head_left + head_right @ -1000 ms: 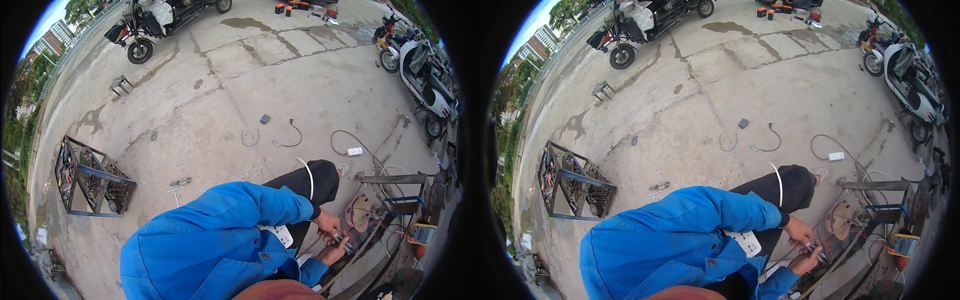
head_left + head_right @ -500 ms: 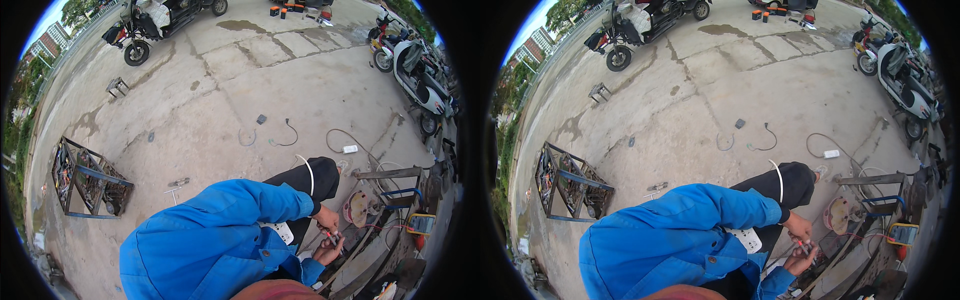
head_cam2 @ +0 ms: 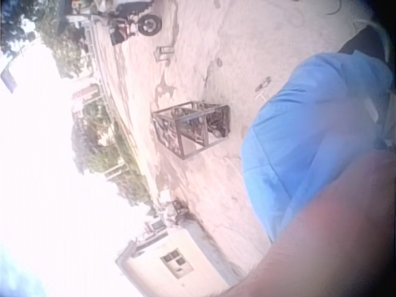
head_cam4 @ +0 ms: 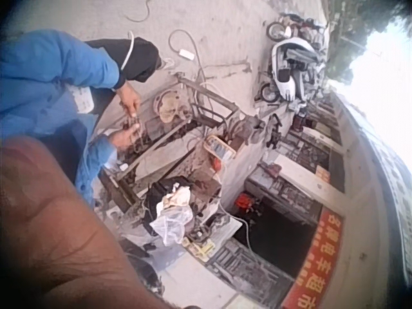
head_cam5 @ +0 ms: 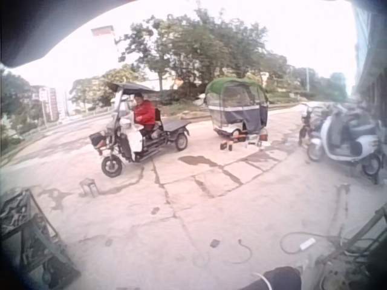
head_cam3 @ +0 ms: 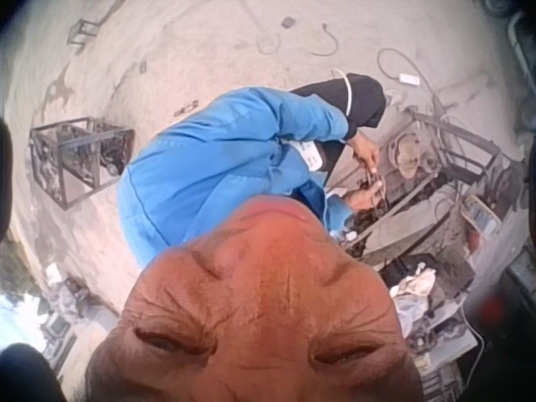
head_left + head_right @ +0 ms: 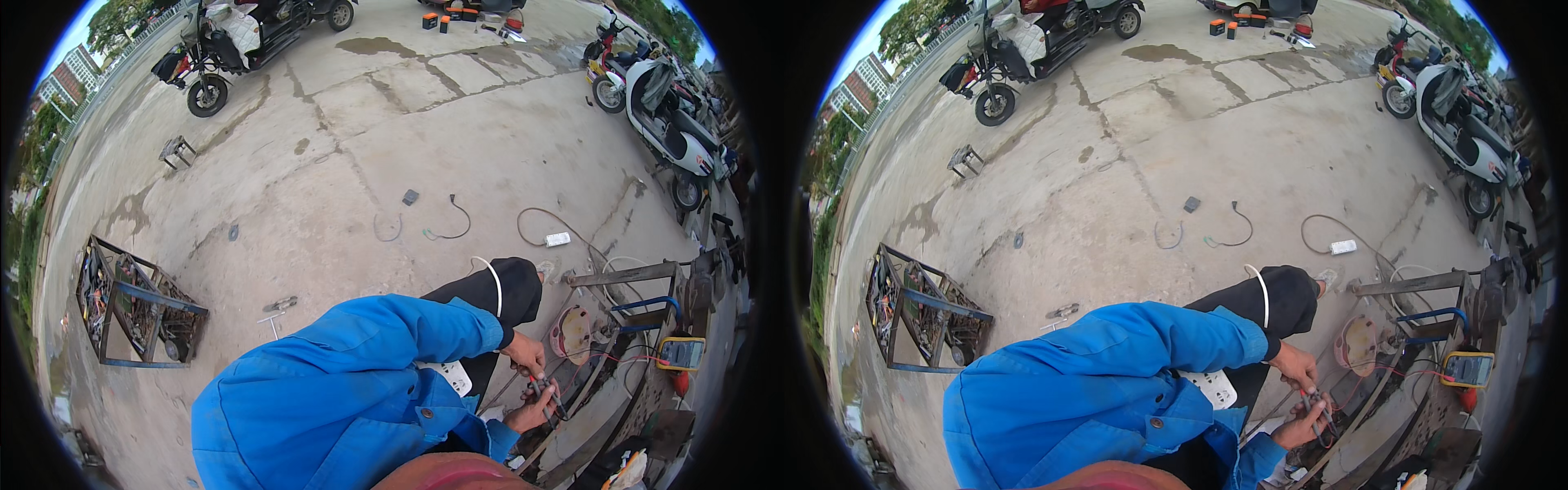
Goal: The person works on a white power strip, using a screwdriver to adjust internal wiring and a multimeter to test connections. They repeatedly probe the strip's terminals and wires, then hold the strip up to inspect its back label.
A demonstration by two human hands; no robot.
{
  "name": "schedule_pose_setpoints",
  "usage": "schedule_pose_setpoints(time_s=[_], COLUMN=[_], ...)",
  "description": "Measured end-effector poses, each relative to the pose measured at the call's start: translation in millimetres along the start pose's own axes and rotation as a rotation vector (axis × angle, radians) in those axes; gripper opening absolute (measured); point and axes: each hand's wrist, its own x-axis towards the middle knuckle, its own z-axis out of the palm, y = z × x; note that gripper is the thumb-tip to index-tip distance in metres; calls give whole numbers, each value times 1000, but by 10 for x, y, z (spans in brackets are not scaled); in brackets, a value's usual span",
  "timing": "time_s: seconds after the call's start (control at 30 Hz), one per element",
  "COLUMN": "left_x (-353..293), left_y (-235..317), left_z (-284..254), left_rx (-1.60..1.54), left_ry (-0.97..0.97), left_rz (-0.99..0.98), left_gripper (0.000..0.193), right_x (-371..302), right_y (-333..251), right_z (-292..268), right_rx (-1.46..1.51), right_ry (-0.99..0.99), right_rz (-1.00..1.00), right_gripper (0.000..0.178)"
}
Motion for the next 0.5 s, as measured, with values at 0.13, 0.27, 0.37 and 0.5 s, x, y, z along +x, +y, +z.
schedule_pose_setpoints(time_s=[0.13,0.27,0.37,0.5], left_x=[10,-11,-13,19], left_y=[31,79,96,94], left_z=[-45,-49,-53,-77], left_rx=[20,74,75,50], left_ry=[36,16,19,77], left_rz=[-28,-45,-56,0], left_gripper=[41,42,41,42], right_x=[20,70,111,202], right_y=[24,78,122,71], right_z=[51,69,63,76], right_rx=[34,194,192,205], right_ry=[22,78,73,114], right_rz=[55,194,207,160], right_gripper=[44,45,45,44])
